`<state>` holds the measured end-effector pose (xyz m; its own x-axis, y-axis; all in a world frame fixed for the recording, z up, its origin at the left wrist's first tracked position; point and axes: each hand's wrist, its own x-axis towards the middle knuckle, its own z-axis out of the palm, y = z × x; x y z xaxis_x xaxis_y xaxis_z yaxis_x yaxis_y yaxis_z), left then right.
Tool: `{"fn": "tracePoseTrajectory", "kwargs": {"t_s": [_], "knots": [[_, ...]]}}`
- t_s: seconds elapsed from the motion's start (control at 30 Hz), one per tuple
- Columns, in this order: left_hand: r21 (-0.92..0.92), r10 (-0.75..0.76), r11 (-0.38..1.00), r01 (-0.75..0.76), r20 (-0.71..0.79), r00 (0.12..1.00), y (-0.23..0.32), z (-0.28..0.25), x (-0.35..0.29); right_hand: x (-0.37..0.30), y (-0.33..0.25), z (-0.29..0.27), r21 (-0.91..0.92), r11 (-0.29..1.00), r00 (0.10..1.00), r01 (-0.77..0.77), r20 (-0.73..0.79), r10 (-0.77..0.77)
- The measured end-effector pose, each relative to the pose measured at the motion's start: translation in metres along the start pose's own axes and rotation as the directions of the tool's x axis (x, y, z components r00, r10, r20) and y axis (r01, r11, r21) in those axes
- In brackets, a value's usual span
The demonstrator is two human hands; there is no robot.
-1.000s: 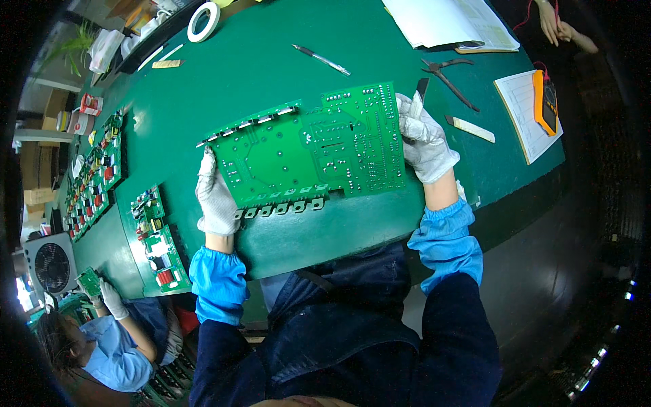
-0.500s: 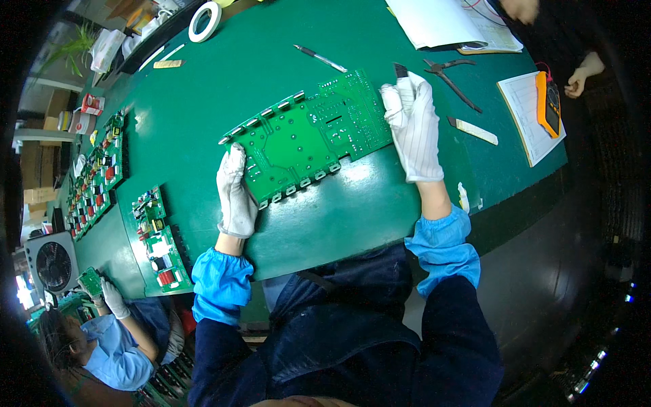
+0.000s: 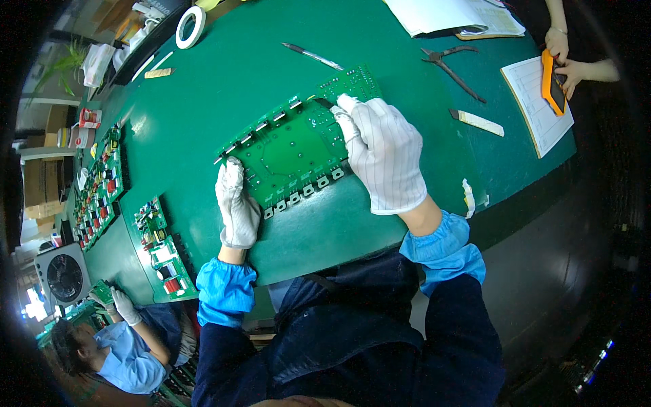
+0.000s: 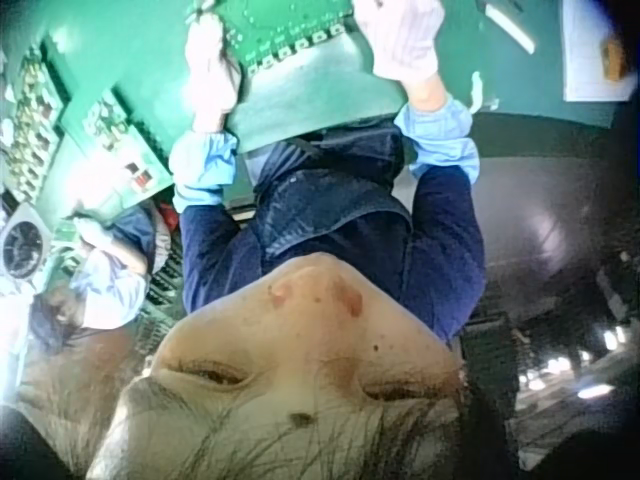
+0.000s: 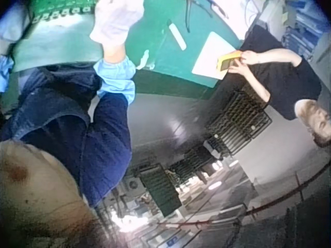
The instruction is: The person assembles electronic components onto a printed circuit board by hand, using pliers to secure the components.
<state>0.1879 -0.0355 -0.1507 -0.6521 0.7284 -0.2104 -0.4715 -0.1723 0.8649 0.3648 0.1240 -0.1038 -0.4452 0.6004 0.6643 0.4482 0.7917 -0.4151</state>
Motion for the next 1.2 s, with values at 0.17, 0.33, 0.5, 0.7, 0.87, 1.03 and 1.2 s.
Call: {"fn": "tracePoseTrajectory", "kwargs": {"t_s": [0.17, 0.33, 0.5, 0.7, 0.87, 1.03, 1.2], "knots": [[-0.005, -0.001, 1.0, 0.001, -0.034, 0.999, -0.001, 0.002, -0.003, -0.004, -0.001, 0.004, 0.04, 0.999, 0.999, -0.031, 0.011, 0.03], [-0.005, -0.026, 1.0, 0.026, -0.015, 1.0, 0.001, 0.002, -0.002, -0.005, -0.003, 0.007, 0.053, 0.998, 0.999, -0.038, 0.002, 0.038], [-0.016, -0.03, 0.999, 0.03, 0.0, 1.0, 0.003, 0.004, -0.003, -0.006, -0.003, 0.009, -0.017, 1.0, 1.0, -0.002, -0.016, 0.002], [-0.068, -0.09, 0.994, 0.091, 0.011, 0.996, 0.007, 0.009, -0.004, -0.006, 0.001, 0.012, 0.007, 1.0, 0.999, 0.027, -0.029, -0.027], [-0.067, -0.086, 0.994, 0.087, 0.02, 0.996, 0.008, 0.01, -0.006, -0.008, 0.002, 0.013, 0.066, 0.998, 1.0, 0.01, -0.013, -0.01], [-0.051, -0.078, 0.996, 0.079, 0.031, 0.997, 0.01, 0.014, -0.006, -0.008, 0.002, 0.014, 0.06, 0.998, 1.0, 0.011, -0.019, -0.01], [0.019, -0.08, 0.997, 0.08, -0.004, 0.997, 0.013, 0.016, -0.009, -0.009, -0.002, 0.013, -0.017, 1.0, 1.0, 0.017, -0.012, -0.017]]}}
